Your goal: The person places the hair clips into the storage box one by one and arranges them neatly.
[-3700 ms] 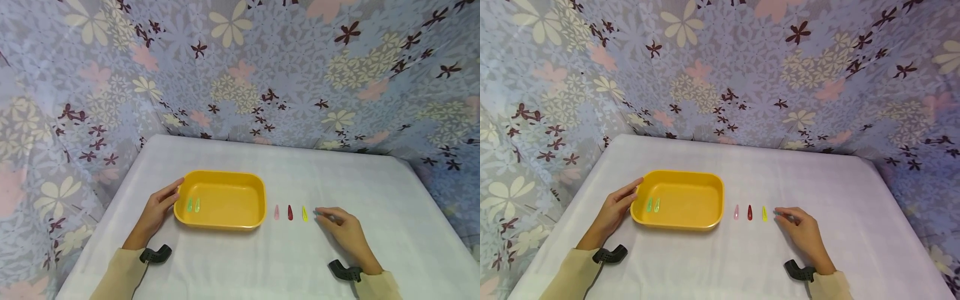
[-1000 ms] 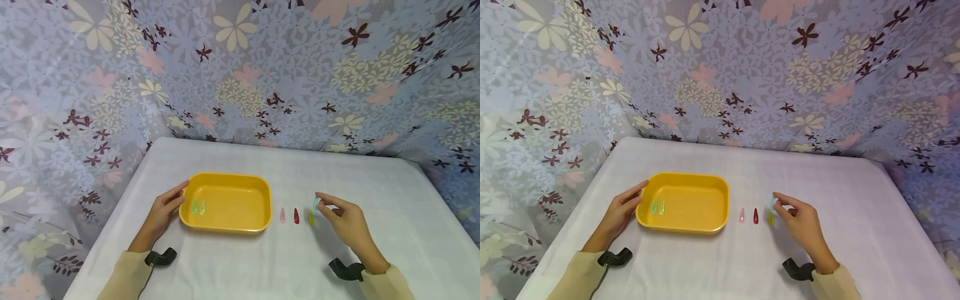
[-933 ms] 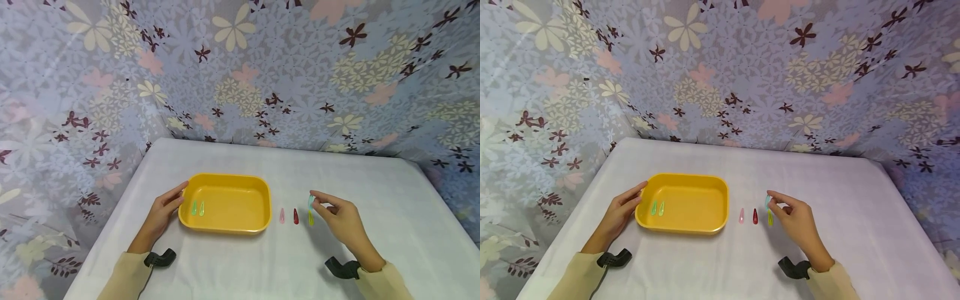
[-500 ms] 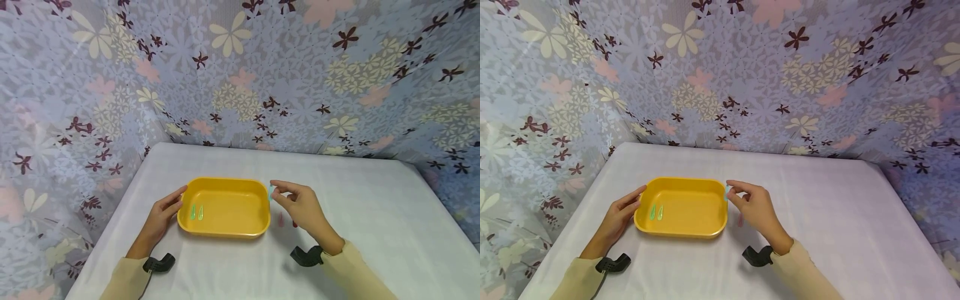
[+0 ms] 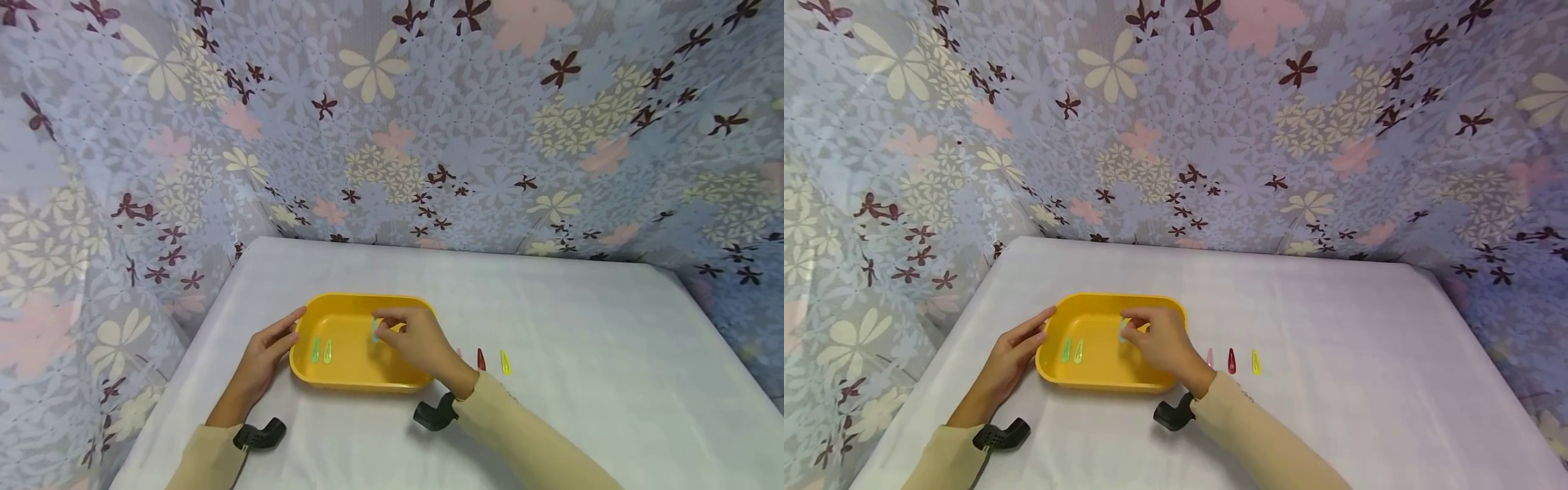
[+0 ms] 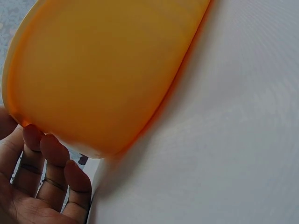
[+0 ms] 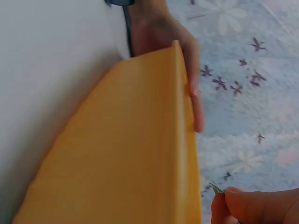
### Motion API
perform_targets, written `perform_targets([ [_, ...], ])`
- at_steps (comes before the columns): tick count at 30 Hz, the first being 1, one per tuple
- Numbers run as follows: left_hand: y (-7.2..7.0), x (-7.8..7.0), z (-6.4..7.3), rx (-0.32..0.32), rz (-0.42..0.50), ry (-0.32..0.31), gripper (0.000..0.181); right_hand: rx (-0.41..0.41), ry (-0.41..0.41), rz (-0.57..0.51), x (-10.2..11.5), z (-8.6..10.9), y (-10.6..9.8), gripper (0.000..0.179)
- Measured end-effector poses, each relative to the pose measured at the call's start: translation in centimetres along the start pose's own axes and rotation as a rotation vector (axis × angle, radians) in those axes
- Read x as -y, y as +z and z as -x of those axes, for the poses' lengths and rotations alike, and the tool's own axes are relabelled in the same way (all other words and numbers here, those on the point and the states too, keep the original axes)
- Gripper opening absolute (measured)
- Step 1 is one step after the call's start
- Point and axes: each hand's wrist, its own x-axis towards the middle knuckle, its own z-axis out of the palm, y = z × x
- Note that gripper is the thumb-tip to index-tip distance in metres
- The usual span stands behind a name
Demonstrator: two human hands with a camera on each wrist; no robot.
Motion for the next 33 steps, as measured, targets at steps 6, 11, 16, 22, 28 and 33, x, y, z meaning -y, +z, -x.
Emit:
perform_targets([
  [6, 0.0, -0.2, 0.0, -0.010, 0.002, -0.010, 0.051, 0.071, 0.037, 0.037, 0.4, -0.9, 2.2, 0.026],
  [11, 0.1, -0.3, 0.2, -0.025, 0.007, -0.015, 0.050, 0.133, 0.044, 0.040, 0.2, -1.4, 4.4, 0.025],
  [16, 0.3, -0.1, 0.5, -0.034, 0.008, -0.011, 0.049, 0.153, 0.040, 0.057, 0.0, -1.8, 5.9, 0.025],
  [22, 0.6, 0.2, 0.8, -0.028, 0.005, -0.008, 0.049, 0.169, 0.088, 0.091, 0.0, -2.0, 6.7, 0.025],
  [28, 0.6, 0.0, 0.8, -0.040, 0.006, -0.024, 0.049, 0.186, 0.092, 0.133, 0.3, -1.7, 6.9, 0.025],
  [33, 0.5, -0.3, 0.9, -0.044, 0.000, -0.035, 0.050, 0.188, 0.056, 0.188, 0.5, -1.7, 7.1, 0.026],
])
